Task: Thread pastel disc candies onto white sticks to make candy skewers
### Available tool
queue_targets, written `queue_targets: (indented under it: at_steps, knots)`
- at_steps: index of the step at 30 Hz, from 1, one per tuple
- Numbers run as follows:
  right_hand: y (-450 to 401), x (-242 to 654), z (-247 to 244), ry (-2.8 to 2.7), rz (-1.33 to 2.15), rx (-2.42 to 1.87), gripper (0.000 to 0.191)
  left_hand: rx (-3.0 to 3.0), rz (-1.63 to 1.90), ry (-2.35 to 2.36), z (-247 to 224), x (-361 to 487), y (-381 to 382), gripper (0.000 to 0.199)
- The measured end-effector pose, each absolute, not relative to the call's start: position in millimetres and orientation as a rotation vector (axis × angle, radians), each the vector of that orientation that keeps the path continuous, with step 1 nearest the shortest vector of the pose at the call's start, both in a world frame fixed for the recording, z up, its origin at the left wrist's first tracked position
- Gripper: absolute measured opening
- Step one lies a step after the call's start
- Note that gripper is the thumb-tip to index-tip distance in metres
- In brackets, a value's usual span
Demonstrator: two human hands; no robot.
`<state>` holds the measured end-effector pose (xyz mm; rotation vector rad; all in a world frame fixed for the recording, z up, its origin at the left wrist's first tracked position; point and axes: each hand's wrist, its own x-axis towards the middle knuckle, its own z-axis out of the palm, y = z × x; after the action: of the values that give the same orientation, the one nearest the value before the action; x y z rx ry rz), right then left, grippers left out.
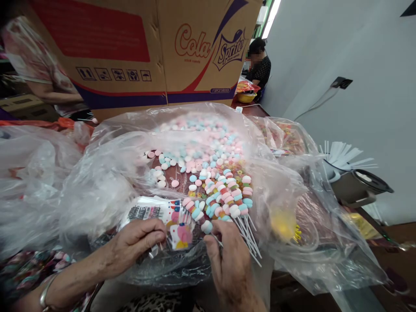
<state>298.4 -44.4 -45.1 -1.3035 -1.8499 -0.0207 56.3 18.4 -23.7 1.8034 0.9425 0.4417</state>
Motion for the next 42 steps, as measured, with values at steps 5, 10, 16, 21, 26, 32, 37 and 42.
queue_targets:
  at_steps: [5,10,16,21,26,32,37,42]
  knots:
    - [-46.7,317.7,-77.1,-2.098,-0.497,-1.462,0.017,1.787,0.456,0.985,-25.9,40.1,37.5,0.033]
    - [-45.7,320.3,-85.8,-2.096,-0.593,-1.441,0.016,1.735,0.406,0.977,-27.4,27.8,47.0,0.037]
    - [-40.4,313.9,-82.0,-2.135,-0.636,-1.476,0.019,1.831,0.379,0.974,-23.3,14.9,50.1,0.04]
    - [-46.5,318.0,-77.5,-2.083,-0.567,-1.475,0.016,1.862,0.368,0.956,-21.6,10.6,52.1,0.038]
    - [-53.1,340.7,-51.1,-2.024,-0.358,-1.309,0.021,1.803,0.374,0.894,-20.9,5.0,59.4,0.035]
    - [-51.1,342.1,-33.3,-2.11,-0.195,-1.18,0.022,1.804,0.359,0.867,-14.9,7.7,61.1,0.03]
    - [-50.0,340.8,-35.4,-2.132,-0.242,-1.151,0.02,1.837,0.327,0.876,-15.0,7.1,63.2,0.03]
    - [-48.5,346.6,-33.8,-2.203,-0.228,-1.135,0.022,1.831,0.295,0.881,-14.2,5.4,65.1,0.033]
